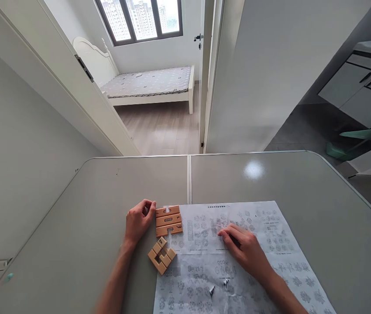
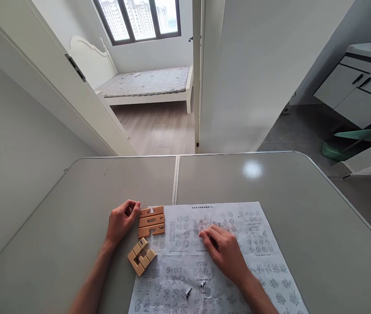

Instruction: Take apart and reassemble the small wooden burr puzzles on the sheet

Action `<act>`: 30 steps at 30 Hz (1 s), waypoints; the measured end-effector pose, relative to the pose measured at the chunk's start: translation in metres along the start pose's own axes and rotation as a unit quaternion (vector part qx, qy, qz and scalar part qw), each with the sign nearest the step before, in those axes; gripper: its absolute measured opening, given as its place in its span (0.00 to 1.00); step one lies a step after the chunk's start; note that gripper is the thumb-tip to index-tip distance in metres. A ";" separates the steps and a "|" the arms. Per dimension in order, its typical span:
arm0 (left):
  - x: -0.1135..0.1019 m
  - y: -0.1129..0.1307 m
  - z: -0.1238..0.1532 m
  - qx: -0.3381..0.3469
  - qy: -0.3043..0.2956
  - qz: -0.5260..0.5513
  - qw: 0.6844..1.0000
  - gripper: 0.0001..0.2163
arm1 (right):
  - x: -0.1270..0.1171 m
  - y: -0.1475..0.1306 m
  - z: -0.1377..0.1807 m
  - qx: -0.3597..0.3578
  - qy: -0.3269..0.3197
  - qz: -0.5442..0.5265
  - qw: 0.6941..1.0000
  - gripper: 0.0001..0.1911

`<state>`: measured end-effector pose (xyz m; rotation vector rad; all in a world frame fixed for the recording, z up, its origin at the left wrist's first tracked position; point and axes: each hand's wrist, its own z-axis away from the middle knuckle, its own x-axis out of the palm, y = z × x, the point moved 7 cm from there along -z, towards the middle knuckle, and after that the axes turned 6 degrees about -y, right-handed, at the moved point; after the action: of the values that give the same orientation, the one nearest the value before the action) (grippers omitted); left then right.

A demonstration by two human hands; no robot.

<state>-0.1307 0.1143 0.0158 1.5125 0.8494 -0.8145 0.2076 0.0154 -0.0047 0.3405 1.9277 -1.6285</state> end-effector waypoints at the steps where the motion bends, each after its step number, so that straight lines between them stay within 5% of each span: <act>1: 0.000 -0.001 0.000 0.000 0.000 0.000 1.000 0.18 | 0.000 0.000 0.000 0.000 0.000 -0.001 1.000 0.18; 30: 0.000 -0.001 0.001 -0.006 -0.011 -0.005 1.000 0.19 | 0.003 0.003 0.001 0.011 -0.012 -0.019 1.000 0.16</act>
<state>-0.1313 0.1137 0.0148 1.4874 0.8443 -0.8314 0.2069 0.0145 -0.0087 0.2938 1.9108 -1.6730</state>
